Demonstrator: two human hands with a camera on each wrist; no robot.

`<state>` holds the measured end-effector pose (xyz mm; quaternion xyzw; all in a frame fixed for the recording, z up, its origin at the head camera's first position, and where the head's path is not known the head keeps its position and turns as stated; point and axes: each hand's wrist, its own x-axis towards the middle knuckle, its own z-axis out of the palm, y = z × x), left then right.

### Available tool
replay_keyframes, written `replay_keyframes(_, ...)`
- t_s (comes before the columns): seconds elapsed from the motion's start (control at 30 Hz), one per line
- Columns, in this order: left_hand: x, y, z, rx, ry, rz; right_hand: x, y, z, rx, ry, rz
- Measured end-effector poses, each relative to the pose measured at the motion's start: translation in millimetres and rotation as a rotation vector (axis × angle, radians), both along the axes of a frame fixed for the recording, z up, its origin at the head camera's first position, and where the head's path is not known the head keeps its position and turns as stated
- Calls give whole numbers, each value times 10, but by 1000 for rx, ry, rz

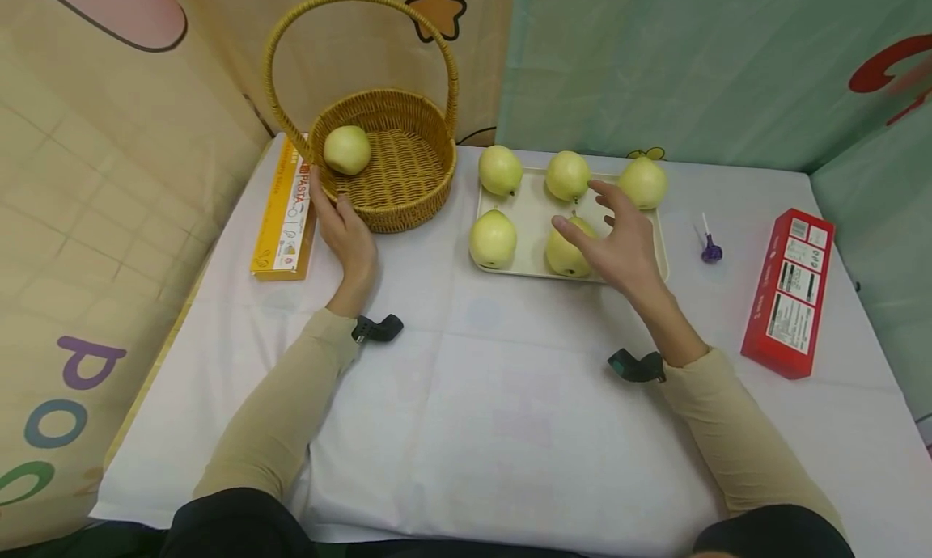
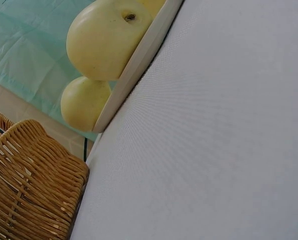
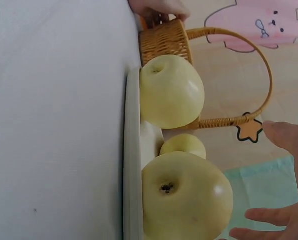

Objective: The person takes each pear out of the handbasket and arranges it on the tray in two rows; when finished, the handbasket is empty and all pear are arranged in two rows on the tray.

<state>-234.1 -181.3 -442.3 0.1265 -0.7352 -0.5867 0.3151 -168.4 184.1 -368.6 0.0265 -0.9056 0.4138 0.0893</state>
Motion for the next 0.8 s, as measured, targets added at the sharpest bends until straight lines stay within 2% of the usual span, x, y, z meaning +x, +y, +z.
replay_keyframes(0.2,0,0,-9,-1,11,-2,-50,-120,49,4,52,4)
replay_keyframes(0.43,6,-2,-1,3,5,-29,-99,-321,124,-6,37,16)
replay_keyframes(0.8,12,8,10,64,-12,-1,-199,-693,257,-36,77,72)
